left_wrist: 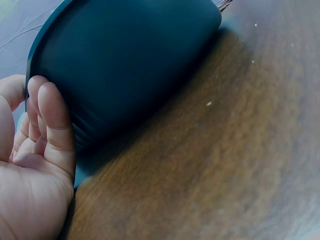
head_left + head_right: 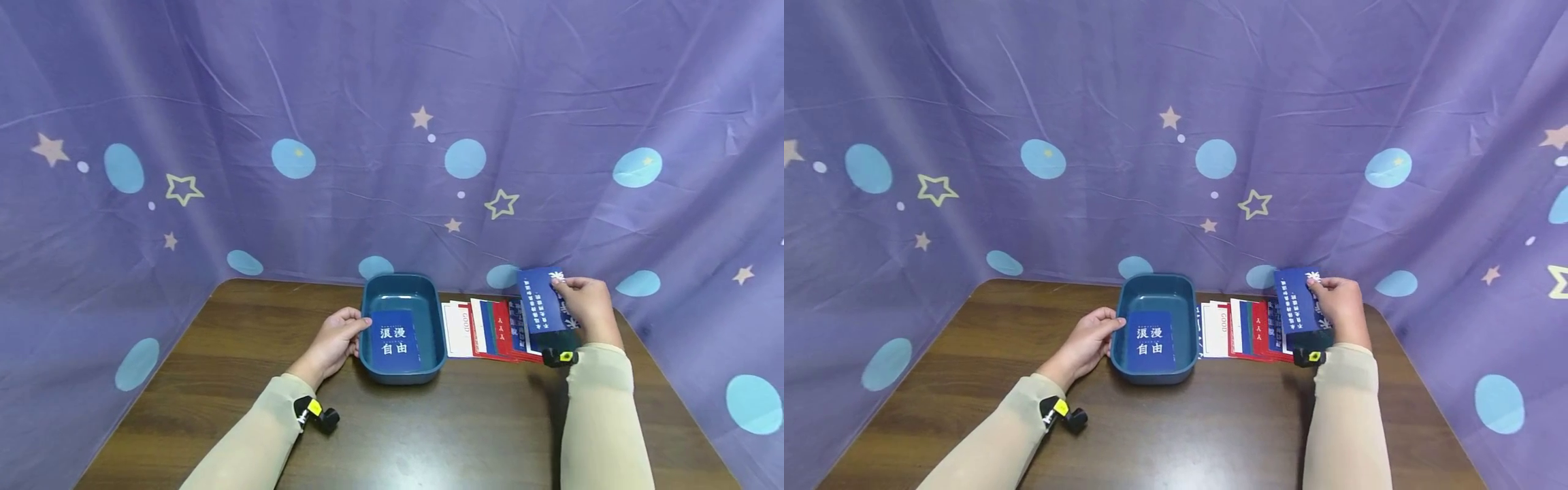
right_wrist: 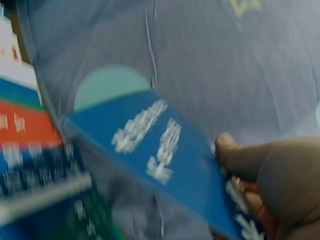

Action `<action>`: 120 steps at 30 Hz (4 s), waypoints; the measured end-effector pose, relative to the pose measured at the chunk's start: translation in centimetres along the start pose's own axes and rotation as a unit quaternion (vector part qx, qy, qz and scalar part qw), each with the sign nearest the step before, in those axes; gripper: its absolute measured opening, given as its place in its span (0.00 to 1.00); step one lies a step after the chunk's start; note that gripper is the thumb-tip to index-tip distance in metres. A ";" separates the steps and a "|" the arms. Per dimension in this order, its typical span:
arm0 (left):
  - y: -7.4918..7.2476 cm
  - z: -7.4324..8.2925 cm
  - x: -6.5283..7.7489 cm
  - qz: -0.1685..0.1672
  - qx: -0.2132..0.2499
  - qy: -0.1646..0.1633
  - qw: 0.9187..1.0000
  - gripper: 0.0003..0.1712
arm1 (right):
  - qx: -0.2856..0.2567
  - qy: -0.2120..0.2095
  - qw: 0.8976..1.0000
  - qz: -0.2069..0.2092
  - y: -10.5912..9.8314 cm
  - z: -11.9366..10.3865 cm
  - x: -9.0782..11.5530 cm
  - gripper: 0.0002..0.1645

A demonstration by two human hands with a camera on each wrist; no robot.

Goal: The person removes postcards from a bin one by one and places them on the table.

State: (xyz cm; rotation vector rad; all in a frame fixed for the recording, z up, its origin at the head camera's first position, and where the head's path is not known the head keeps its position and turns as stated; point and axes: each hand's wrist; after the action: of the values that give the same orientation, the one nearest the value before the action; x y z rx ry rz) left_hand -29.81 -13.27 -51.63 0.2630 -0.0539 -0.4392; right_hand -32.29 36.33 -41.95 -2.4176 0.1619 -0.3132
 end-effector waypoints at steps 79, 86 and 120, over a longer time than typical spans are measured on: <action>0.0 0.2 0.2 -0.004 0.007 -0.002 1.000 0.08 | 0.139 -0.267 0.895 -0.330 16.1 -17.0 4.4 0.27; -0.3 0.2 0.2 -0.002 0.009 -0.001 1.000 0.08 | 0.283 -0.222 0.858 -0.367 20.1 -20.1 3.0 0.45; 0.1 0.3 0.3 -0.006 0.005 -0.002 1.000 0.09 | 0.402 -0.177 0.836 -0.330 23.9 -18.9 1.3 0.53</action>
State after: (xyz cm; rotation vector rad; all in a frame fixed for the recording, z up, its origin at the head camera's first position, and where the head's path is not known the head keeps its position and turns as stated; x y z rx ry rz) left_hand -29.56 -13.38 -51.33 0.2714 -0.0591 -0.4506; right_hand -36.90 6.20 -43.40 -1.5592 -0.8322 -0.1700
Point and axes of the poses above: each hand's wrist, its own x-axis away from the middle knuckle, its own y-axis out of the palm, z = x × y, and after that the axes turned 14 degrees about -z, right-handed
